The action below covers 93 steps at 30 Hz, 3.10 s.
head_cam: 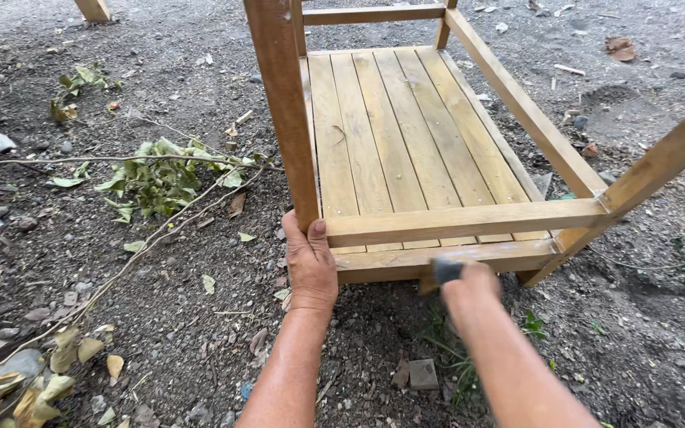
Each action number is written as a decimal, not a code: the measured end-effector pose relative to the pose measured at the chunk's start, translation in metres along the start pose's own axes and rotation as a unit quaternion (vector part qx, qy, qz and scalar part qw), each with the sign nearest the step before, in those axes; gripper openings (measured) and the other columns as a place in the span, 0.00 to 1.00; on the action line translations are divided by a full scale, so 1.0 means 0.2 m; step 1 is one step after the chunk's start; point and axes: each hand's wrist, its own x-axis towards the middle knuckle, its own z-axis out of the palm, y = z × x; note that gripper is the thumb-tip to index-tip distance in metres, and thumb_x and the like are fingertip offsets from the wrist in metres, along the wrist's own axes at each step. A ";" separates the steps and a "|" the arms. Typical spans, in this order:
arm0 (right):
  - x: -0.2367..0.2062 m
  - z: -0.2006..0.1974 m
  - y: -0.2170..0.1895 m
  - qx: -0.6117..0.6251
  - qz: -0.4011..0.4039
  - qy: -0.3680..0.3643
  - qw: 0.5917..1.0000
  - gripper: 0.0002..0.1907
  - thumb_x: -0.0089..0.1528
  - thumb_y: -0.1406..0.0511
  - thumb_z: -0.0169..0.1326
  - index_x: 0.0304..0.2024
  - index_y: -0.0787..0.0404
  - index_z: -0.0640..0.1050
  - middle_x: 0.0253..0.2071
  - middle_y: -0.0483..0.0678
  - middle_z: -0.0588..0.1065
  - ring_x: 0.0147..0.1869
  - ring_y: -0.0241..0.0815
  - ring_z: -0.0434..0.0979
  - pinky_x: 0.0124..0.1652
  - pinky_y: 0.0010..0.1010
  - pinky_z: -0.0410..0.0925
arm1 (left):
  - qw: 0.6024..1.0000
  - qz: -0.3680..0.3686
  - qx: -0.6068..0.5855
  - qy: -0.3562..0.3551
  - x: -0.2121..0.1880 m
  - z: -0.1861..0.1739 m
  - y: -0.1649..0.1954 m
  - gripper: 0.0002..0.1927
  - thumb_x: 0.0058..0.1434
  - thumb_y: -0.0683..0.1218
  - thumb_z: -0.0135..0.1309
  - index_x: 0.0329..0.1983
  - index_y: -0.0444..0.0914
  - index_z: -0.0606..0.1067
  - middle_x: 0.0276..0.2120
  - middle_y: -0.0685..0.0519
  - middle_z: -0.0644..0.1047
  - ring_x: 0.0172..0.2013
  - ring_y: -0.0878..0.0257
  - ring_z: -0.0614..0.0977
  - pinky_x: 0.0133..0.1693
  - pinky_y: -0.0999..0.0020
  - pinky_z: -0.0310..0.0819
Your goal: The person sands a wooden bunk bed frame outdoors, holding the frame steady with one hand while rubbing sandpaper along the rails, lower edges, and side posts, working around different parts of the frame.
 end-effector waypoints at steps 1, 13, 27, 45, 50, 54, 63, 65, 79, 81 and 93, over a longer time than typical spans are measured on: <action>-0.01 -0.01 -0.04 0.020 -0.020 0.021 0.999 0.10 0.64 0.71 0.56 0.48 0.68 0.74 0.48 0.52 0.79 0.44 0.43 0.84 0.41 0.31 0.79 | 1.000 0.001 0.012 0.006 0.00 0.00 0.00 0.24 0.75 0.63 0.39 0.58 0.40 0.62 0.42 0.46 0.78 0.44 0.56 0.80 0.49 0.60 0.74; -0.07 0.02 0.04 0.074 -0.101 0.131 0.983 0.10 0.63 0.73 0.58 0.46 0.69 0.74 0.47 0.52 0.79 0.42 0.43 0.84 0.39 0.30 0.80 | 1.000 -0.013 0.027 -0.001 -0.01 -0.01 0.02 0.25 0.74 0.62 0.39 0.59 0.39 0.63 0.43 0.45 0.78 0.44 0.55 0.79 0.49 0.59 0.73; 0.28 -0.17 -0.23 -0.107 -0.362 0.127 0.917 0.19 0.52 0.76 0.67 0.37 0.58 0.72 0.42 0.46 0.76 0.44 0.39 0.79 0.45 0.28 0.78 | 1.000 -0.016 0.014 -0.002 -0.01 0.00 0.02 0.25 0.74 0.63 0.38 0.59 0.39 0.62 0.43 0.46 0.77 0.45 0.56 0.79 0.49 0.60 0.75; -0.14 -0.01 0.21 -0.385 -0.459 0.076 0.797 0.11 0.53 0.64 0.71 0.35 0.60 0.82 0.34 0.50 0.81 0.36 0.42 0.81 0.43 0.38 0.74 | 1.000 -0.012 0.014 0.004 -0.01 0.01 0.03 0.26 0.73 0.64 0.40 0.59 0.39 0.63 0.42 0.45 0.77 0.44 0.57 0.78 0.49 0.60 0.74; -0.39 0.21 0.58 -0.427 -0.407 -0.093 0.802 0.06 0.55 0.66 0.63 0.36 0.55 0.85 0.40 0.48 0.83 0.43 0.38 0.83 0.48 0.33 0.77 | 0.999 -0.033 -0.002 -0.009 -0.01 0.00 0.03 0.27 0.72 0.65 0.39 0.58 0.40 0.63 0.42 0.47 0.77 0.45 0.59 0.79 0.48 0.60 0.75; -0.36 0.15 0.47 -0.424 -0.467 -0.084 0.771 0.09 0.55 0.65 0.67 0.38 0.55 0.86 0.41 0.48 0.84 0.45 0.38 0.83 0.50 0.32 0.75 | 1.000 -0.014 -0.010 -0.013 -0.01 0.00 0.03 0.27 0.72 0.65 0.39 0.58 0.39 0.63 0.42 0.47 0.78 0.45 0.58 0.79 0.49 0.60 0.75; -0.40 0.20 0.60 -0.369 -0.533 -0.154 0.746 0.05 0.54 0.69 0.66 0.32 0.59 0.82 0.33 0.47 0.80 0.38 0.40 0.81 0.44 0.33 0.74 | 1.000 -0.016 -0.009 -0.012 -0.01 0.01 0.04 0.26 0.72 0.63 0.40 0.59 0.39 0.63 0.43 0.46 0.77 0.45 0.56 0.79 0.50 0.61 0.74; -0.42 0.25 0.72 -0.433 -0.513 -0.203 0.713 0.04 0.58 0.70 0.63 0.35 0.58 0.83 0.34 0.50 0.78 0.39 0.44 0.79 0.41 0.35 0.73 | 1.000 -0.020 -0.008 -0.009 -0.02 0.02 0.04 0.25 0.72 0.63 0.41 0.58 0.39 0.63 0.42 0.46 0.77 0.44 0.56 0.79 0.49 0.61 0.74; -0.15 0.03 0.37 -0.438 -0.459 0.033 0.773 0.06 0.59 0.67 0.65 0.36 0.61 0.82 0.45 0.55 0.77 0.44 0.45 0.78 0.44 0.38 0.74 | 0.999 -0.036 -0.002 0.008 -0.02 0.06 0.06 0.25 0.73 0.63 0.38 0.58 0.40 0.63 0.43 0.46 0.76 0.46 0.57 0.79 0.49 0.60 0.75; -0.21 0.09 0.51 -0.451 -0.479 -0.068 0.751 0.05 0.55 0.65 0.65 0.34 0.57 0.83 0.42 0.49 0.81 0.45 0.41 0.81 0.47 0.34 0.74 | 0.999 -0.039 -0.011 0.010 -0.02 0.05 0.06 0.26 0.73 0.64 0.38 0.58 0.39 0.63 0.42 0.45 0.77 0.45 0.57 0.79 0.48 0.59 0.76; 0.18 -0.32 -0.10 -0.398 -0.454 0.062 0.795 0.08 0.62 0.62 0.68 0.39 0.57 0.83 0.47 0.52 0.82 0.49 0.43 0.83 0.58 0.37 0.75 | 0.937 0.197 0.255 0.138 -0.20 0.15 0.21 0.30 0.76 0.51 0.38 0.76 0.34 0.51 0.72 0.37 0.55 0.71 0.45 0.58 0.72 0.45 0.52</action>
